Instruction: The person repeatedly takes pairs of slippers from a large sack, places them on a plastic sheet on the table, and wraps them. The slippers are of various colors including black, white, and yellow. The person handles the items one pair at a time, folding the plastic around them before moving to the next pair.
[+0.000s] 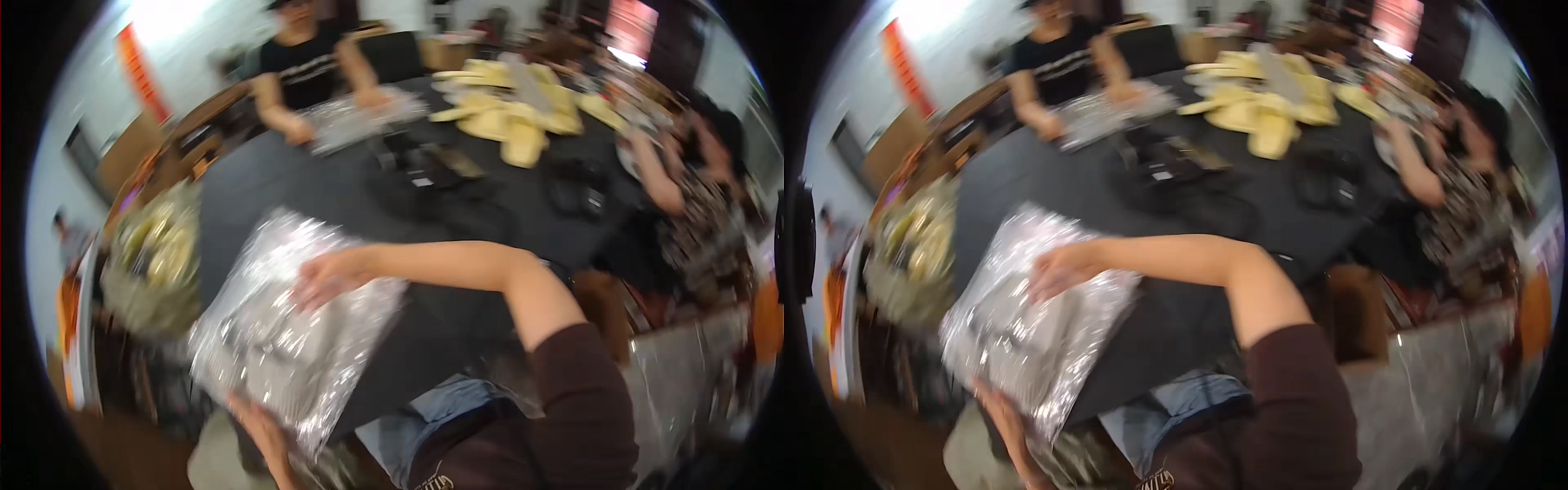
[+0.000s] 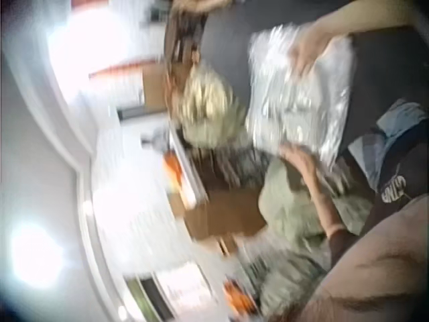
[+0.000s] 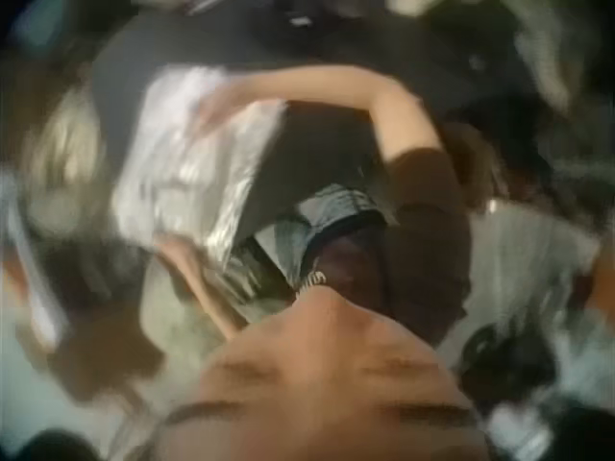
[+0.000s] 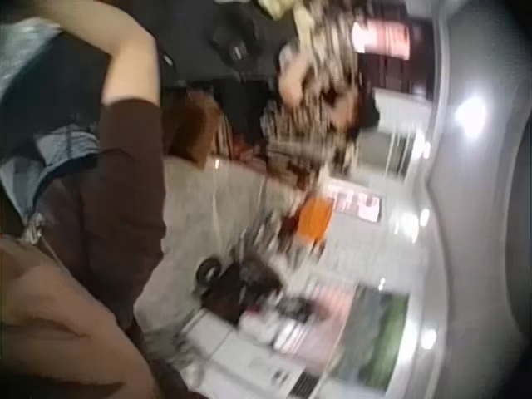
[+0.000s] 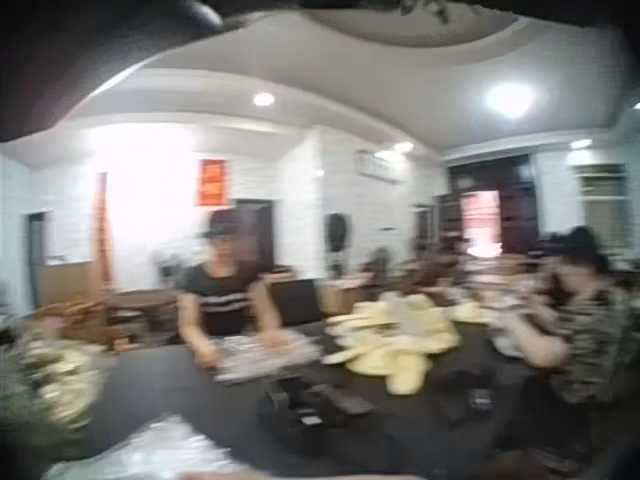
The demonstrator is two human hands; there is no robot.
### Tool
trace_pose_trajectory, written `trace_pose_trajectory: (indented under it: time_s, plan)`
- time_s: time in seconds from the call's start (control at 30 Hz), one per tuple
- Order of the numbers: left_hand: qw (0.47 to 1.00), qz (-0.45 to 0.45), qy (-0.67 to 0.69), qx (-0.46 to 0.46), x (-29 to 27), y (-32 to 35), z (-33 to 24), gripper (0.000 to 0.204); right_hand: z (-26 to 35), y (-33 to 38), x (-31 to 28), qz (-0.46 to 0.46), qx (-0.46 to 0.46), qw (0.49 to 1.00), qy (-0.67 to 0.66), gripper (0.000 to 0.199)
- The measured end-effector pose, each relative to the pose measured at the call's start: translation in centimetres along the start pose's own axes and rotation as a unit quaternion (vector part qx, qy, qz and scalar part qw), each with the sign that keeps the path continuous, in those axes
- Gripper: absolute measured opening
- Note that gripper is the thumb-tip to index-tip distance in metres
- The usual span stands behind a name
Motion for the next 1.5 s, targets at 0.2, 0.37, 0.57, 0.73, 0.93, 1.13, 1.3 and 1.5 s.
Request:
trace_pose_trajectory:
  time_s: [0.2,0.37,0.57,0.73,0.93,1.13,1.3,1.5]
  plan:
    - [0.997,-0.027,-0.071,0.020,1.4,-1.4,-3.0,0.062,-3.1,-3.1,-0.9,0.260,-0.283,0.817,0.430,0.033]
    - [0.991,-0.002,0.074,-0.109,1.1,-1.1,-4.3,0.065,-4.2,-8.4,2.2,0.008,-0.385,0.669,0.636,0.051]
    - [0.996,-0.032,-0.086,0.021,2.2,-1.1,-1.0,0.060,-5.1,-11.4,5.8,0.029,-0.327,0.688,0.647,0.046]
    - [0.998,-0.037,-0.047,-0.028,1.8,-1.0,-2.0,0.059,-5.7,-11.6,5.0,0.121,-0.240,0.827,0.495,0.040]
    - [0.962,0.041,-0.270,-0.015,2.4,-1.4,-1.6,0.053,-5.3,-8.0,-2.2,-0.017,-0.224,0.736,0.638,0.042]
    - [0.979,0.025,-0.197,-0.035,1.7,-1.1,-3.5,0.066,1.0,2.9,-7.2,-0.078,-0.185,0.658,0.726,0.036]
    - [0.981,0.028,-0.188,-0.027,0.7,-1.2,-4.1,0.073,10.6,9.0,-4.2,-0.179,-0.190,0.565,0.783,0.023]
    - [0.990,0.085,-0.087,-0.076,-0.7,-2.3,-4.0,0.067,23.8,13.0,1.6,-0.375,-0.347,0.344,0.788,0.024]
Point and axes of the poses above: each hand's wrist, its own y-axis away from the middle knuckle, its own x-axis out of the palm, z = x × y, the point moved 6 cm from there along -y, towards the middle knuckle, and after that the axes turned 5 degrees about -z, right-handed, at the moved point
